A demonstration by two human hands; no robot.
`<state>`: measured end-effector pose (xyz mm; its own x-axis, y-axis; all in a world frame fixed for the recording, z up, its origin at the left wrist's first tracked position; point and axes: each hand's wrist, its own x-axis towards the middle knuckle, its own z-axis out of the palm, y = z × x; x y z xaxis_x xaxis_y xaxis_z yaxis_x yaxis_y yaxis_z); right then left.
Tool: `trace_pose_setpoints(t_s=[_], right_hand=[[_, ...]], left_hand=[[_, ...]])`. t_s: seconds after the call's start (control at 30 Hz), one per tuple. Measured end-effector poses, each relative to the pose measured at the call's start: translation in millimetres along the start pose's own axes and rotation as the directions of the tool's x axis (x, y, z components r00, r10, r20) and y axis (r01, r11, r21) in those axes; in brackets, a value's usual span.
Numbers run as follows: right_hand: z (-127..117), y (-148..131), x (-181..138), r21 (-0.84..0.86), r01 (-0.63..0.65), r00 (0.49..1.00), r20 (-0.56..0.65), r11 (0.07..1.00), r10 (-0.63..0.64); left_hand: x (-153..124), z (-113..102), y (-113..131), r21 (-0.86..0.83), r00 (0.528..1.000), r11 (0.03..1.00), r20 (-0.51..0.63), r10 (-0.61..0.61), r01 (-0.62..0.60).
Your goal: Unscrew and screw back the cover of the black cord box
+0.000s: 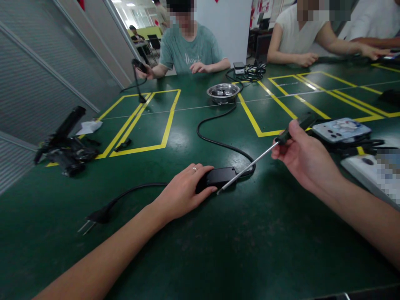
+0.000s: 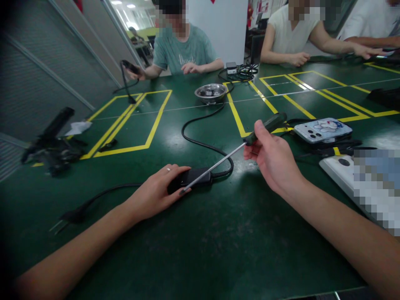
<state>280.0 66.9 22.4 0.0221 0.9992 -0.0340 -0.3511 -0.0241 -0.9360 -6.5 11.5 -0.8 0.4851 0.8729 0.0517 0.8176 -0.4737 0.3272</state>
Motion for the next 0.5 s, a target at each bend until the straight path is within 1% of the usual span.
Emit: trace_pose_setpoints(t_s=[0.1, 0.17, 0.23, 0.27, 0.3, 0.33, 0.4, 0.47, 0.5], right_hand=[[-5.9, -7.9, 11.1, -0.015, 0.05, 0.997, -0.065, 0.999, -0.051], [-10.0, -10.4, 17.1, -0.067, 0.088, 0.991, -0.092, 0.994, -0.094], [-14.7, -10.3, 22.0, -0.194, 0.128, 0.983, -0.102, 0.973, -0.15], [-17.3, -9.7, 24.1, -0.299, 0.143, 0.978, -0.103, 0.944, -0.18], [-20.0, -8.8, 26.0, -0.429, 0.147, 0.973, -0.102, 0.891, -0.209], [-22.8, -7.9, 27.6, -0.57, 0.14, 0.969, -0.09, 0.809, -0.231], [-27.9, -6.1, 30.3, -0.814, 0.109, 0.97, -0.038, 0.571, -0.239], [-31.8, -3.6, 32.2, -0.938, 0.097, 0.981, 0.034, 0.334, -0.189], [-33.2, -1.8, 32.9, -0.966, 0.1, 0.986, 0.065, 0.238, -0.15]], left_hand=[[-0.1, -0.1, 0.5, 0.023, 1.0, 1.0, -0.005, 0.008, -0.008], [-0.2, 0.4, 0.5, 0.04, 1.0, 0.999, -0.006, 0.008, -0.008], [-0.5, 1.3, 0.2, 0.056, 1.0, 0.998, -0.012, 0.006, -0.005], [-0.6, 1.9, 0.1, 0.061, 1.0, 0.998, -0.015, 0.006, -0.005], [-0.8, 2.5, 0.0, 0.066, 1.0, 0.998, -0.02, 0.006, -0.005], [-0.9, 3.1, 0.0, 0.07, 1.0, 0.998, -0.025, 0.007, -0.006], [-0.9, 4.6, 0.4, 0.08, 0.999, 0.997, -0.034, 0.015, -0.012], [-0.7, 6.2, 1.4, 0.093, 0.999, 0.995, -0.046, 0.028, -0.024], [-0.5, 6.9, 2.2, 0.098, 0.998, 0.995, -0.054, 0.038, -0.032]])
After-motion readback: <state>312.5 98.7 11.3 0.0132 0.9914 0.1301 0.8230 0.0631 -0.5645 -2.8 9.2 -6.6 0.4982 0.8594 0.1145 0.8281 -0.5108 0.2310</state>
